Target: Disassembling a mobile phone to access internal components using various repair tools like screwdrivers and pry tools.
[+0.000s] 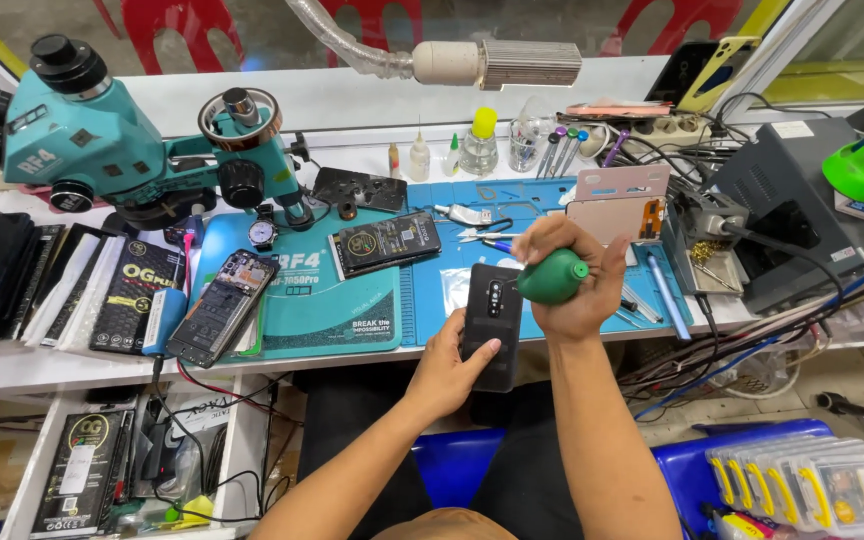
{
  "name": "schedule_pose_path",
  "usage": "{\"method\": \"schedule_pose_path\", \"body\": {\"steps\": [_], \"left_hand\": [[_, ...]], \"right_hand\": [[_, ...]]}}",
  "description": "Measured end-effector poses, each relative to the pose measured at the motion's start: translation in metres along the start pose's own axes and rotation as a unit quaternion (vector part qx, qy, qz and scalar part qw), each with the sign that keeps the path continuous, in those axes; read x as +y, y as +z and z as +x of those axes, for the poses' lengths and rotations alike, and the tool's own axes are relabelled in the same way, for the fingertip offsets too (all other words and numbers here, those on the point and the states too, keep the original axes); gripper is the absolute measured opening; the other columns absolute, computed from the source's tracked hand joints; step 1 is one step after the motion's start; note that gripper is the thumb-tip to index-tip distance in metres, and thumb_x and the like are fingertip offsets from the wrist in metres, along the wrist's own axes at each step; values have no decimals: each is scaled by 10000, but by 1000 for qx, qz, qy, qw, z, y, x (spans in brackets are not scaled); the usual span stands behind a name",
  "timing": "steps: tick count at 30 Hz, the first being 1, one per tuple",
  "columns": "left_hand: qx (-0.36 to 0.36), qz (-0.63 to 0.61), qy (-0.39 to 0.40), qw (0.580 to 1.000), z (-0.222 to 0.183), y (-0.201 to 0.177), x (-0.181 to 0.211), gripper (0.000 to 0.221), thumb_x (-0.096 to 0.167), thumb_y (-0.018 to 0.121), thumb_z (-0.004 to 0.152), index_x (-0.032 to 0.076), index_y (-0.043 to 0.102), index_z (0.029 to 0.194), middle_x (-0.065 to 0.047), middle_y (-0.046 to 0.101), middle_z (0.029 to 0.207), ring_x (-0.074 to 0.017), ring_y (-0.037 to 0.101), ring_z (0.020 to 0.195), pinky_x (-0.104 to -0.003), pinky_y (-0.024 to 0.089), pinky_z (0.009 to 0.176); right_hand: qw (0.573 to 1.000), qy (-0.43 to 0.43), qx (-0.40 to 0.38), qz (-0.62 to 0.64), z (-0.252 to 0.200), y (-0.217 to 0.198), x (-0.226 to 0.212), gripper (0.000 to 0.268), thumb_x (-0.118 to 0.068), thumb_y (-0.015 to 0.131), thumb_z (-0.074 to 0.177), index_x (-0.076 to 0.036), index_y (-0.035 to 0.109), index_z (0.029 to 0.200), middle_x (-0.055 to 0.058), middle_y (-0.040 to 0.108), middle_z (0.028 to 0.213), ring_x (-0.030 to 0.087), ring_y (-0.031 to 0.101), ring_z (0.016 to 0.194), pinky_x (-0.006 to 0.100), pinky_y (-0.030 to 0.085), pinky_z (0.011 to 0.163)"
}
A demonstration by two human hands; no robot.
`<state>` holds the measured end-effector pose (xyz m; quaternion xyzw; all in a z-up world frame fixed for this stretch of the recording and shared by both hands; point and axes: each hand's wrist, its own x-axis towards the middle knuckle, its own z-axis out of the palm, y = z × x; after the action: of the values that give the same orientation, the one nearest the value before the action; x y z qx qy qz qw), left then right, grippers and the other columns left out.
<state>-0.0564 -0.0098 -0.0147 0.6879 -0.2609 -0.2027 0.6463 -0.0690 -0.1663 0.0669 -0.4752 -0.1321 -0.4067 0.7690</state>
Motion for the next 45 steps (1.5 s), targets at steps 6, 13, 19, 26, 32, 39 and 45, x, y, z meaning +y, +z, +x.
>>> {"method": "schedule_pose_path", "body": {"steps": [6, 13, 19, 26, 32, 39, 45], "left_hand": [[19, 6, -21, 1000, 1, -3, -8, 469, 134, 747, 878, -59, 555, 1260, -325, 689, 1164, -460, 692, 1072, -549, 566, 881], [45, -78, -57, 994, 5, 8, -20, 402, 131, 841, 813, -13, 633, 1125, -170, 713, 935, -247, 665, 892, -392, 589, 757], [83, -121, -132, 980, -5, 1, -21, 284, 294, 796, 909, 30, 718, 975, -124, 776, 851, -176, 719, 812, -368, 608, 654], [98, -141, -142, 975, 4, -15, -39, 335, 151, 757, 913, -11, 632, 1179, -174, 755, 1049, -215, 702, 932, -398, 615, 748], [95, -136, -142, 976, 3, -11, -7, 408, 116, 697, 931, -19, 565, 1292, -192, 706, 1146, -250, 680, 1043, -422, 597, 826], [118, -106, -116, 981, 3, -26, -35, 643, 123, 690, 937, 45, 377, 1493, -218, 634, 1293, -235, 619, 1166, -456, 553, 944], [91, -136, -103, 981, 6, -34, -36, 901, 51, 587, 988, 136, -30, 1638, -232, 654, 1345, -274, 682, 1122, -416, 592, 857]], "right_hand": [[988, 23, 83, 128, -5, -23, 10, 746, -571, 353, 1036, -61, 432, 498, 59, 277, 481, 153, 378, 403, 257, 379, 450], [991, 68, 82, 74, -26, -28, 6, 823, -639, 276, 1026, -28, 516, 530, 121, 363, 505, 231, 445, 429, 324, 420, 500], [860, 133, 483, 96, -18, -65, -36, 444, -538, 514, 826, -108, 610, 779, 79, 563, 650, 252, 606, 615, 450, 553, 729], [831, -7, 288, -476, -16, -202, -11, 379, -350, 690, 1108, -85, 448, 1230, 146, 492, 1094, 337, 634, 918, 420, 560, 727], [687, 12, 139, -713, -12, -250, 24, 421, -255, 623, 1089, -29, 344, 1310, 184, 327, 1216, 529, 435, 1199, 639, 407, 1032], [663, -32, 70, -745, -29, -234, 29, 564, -158, 657, 1033, 9, 343, 1470, 250, 362, 1294, 548, 439, 1232, 657, 408, 1002], [674, -104, 48, -729, -36, -227, 26, 463, -113, 644, 1040, 64, 459, 1425, 287, 445, 1331, 530, 508, 1235, 622, 413, 1028]]}}
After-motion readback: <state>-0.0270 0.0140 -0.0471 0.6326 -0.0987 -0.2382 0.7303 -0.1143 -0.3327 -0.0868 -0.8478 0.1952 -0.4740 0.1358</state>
